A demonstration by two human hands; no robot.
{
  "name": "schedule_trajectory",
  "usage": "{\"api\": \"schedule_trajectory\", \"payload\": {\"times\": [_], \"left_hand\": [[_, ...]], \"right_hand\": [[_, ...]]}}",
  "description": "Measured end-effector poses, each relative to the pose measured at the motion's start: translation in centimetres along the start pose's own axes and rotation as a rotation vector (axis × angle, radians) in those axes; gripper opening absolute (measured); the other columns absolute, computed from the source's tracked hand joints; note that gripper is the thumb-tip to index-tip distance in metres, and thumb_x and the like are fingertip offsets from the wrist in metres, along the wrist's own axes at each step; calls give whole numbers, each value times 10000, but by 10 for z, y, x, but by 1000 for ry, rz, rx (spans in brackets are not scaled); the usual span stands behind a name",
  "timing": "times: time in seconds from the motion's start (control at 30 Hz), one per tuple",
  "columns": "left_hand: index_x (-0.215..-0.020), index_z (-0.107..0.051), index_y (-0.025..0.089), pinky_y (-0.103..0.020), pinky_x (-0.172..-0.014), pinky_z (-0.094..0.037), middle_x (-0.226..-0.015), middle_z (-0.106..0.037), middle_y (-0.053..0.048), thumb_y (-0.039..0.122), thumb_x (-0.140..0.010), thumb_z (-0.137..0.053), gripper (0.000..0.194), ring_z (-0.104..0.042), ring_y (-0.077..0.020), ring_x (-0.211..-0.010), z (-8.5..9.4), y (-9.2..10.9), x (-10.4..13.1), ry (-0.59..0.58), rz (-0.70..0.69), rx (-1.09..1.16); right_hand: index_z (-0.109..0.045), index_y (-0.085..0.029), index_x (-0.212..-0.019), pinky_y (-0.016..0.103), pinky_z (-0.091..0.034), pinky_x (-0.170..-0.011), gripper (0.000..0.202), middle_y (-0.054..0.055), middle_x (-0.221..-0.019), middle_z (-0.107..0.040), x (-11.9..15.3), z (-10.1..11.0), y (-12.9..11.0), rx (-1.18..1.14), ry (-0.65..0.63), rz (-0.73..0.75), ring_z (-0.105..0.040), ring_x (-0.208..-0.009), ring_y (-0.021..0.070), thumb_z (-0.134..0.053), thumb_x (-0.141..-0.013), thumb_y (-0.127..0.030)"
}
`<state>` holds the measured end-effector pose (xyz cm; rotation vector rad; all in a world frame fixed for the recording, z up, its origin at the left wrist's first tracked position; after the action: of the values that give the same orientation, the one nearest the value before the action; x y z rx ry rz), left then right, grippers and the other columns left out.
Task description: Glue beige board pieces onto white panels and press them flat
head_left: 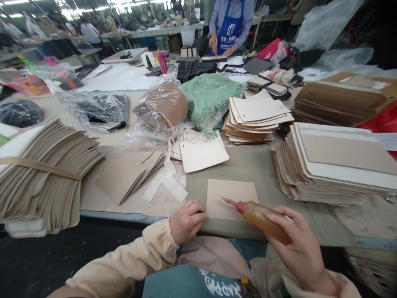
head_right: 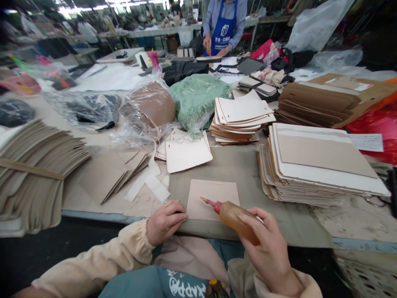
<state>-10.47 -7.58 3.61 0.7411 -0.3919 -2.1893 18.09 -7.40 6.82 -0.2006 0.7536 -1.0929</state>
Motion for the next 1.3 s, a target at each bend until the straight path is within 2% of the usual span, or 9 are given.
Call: {"api": "schedule_trajectory", "payload": {"times": [0.1,0.23,0.43,0.53,0.63,0.9,1.1,1.2,1.3], "left_hand": [[-947,-642,169,-364,-880,-482,-869,-609,-66,94,-842,-510,184,-551,-167,-881,-1,1,-1,4,-22,-3],[-934,-637,168,-367,-889,-479,-869,-610,-61,77,-832,-517,182,-547,-164,-875,-1,1,-2,19,-31,-6],[-936,-636,158,-379,-896,-477,-873,-603,-65,73,-825,-525,178,-544,-167,-878,-2,0,0,2,-21,-11],[-939,-632,158,-390,-923,-468,-879,-600,-64,67,-823,-519,186,-545,-166,-881,-4,0,1,-13,-20,-11],[-945,-631,165,-394,-928,-470,-881,-600,-63,71,-825,-513,192,-551,-167,-884,-4,0,1,-5,-23,-17],[-937,-634,182,-396,-896,-488,-878,-599,-61,97,-838,-514,178,-561,-168,-871,-3,1,1,-5,-12,-39],[-938,-627,183,-412,-904,-481,-882,-589,-59,90,-840,-514,176,-541,-171,-870,-5,0,2,-28,-6,-23],[-952,-623,187,-419,-898,-483,-885,-583,-59,89,-842,-517,181,-540,-175,-864,-5,-1,2,-25,4,-14],[-957,-622,186,-420,-907,-480,-885,-581,-58,79,-839,-523,187,-543,-174,-868,-6,-2,2,-10,-2,-12]], "right_hand": [[-617,-262,-1073,377,-459,-808,256,68,-1084,-521,-3,-8,-9,-2,-59,115,-544,-969,232,-577,-833,-182],[-636,-249,-1055,403,-444,-810,256,79,-1063,-532,-16,-18,-17,22,-58,202,-533,-969,248,-567,-838,-132],[-629,-245,-1045,386,-436,-786,244,83,-1059,-538,-13,-8,-26,13,-165,255,-521,-967,240,-540,-854,-121],[-630,-257,-1064,384,-428,-790,266,84,-1074,-534,-6,0,-30,3,-240,267,-514,-978,239,-530,-860,-118],[-633,-276,-1091,392,-428,-822,300,84,-1095,-534,-7,-2,-28,-2,-279,257,-510,-1012,245,-526,-862,-115],[-670,-264,-1031,403,-427,-822,265,84,-1073,-552,-31,-19,-14,76,-119,246,-511,-995,254,-557,-846,-112],[-616,-285,-1097,374,-439,-838,322,69,-1100,-520,-4,-1,-24,-58,-267,236,-513,-1023,231,-546,-842,-102],[-593,-254,-1069,322,-471,-800,268,72,-1099,-502,6,17,-13,-125,-134,97,-539,-990,210,-572,-826,-143],[-589,-244,-1033,317,-481,-788,228,68,-1088,-510,12,37,11,-76,50,-38,-559,-953,207,-638,-811,-231]]}}
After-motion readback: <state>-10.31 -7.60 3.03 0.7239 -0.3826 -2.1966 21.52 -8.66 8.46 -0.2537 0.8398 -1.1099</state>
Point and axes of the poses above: each hand's wrist, its own x-axis away from the middle knuckle, its own z-axis out of the back of the hand, y = z × x, the point moved 4 cm from there along -x, towards the middle knuckle
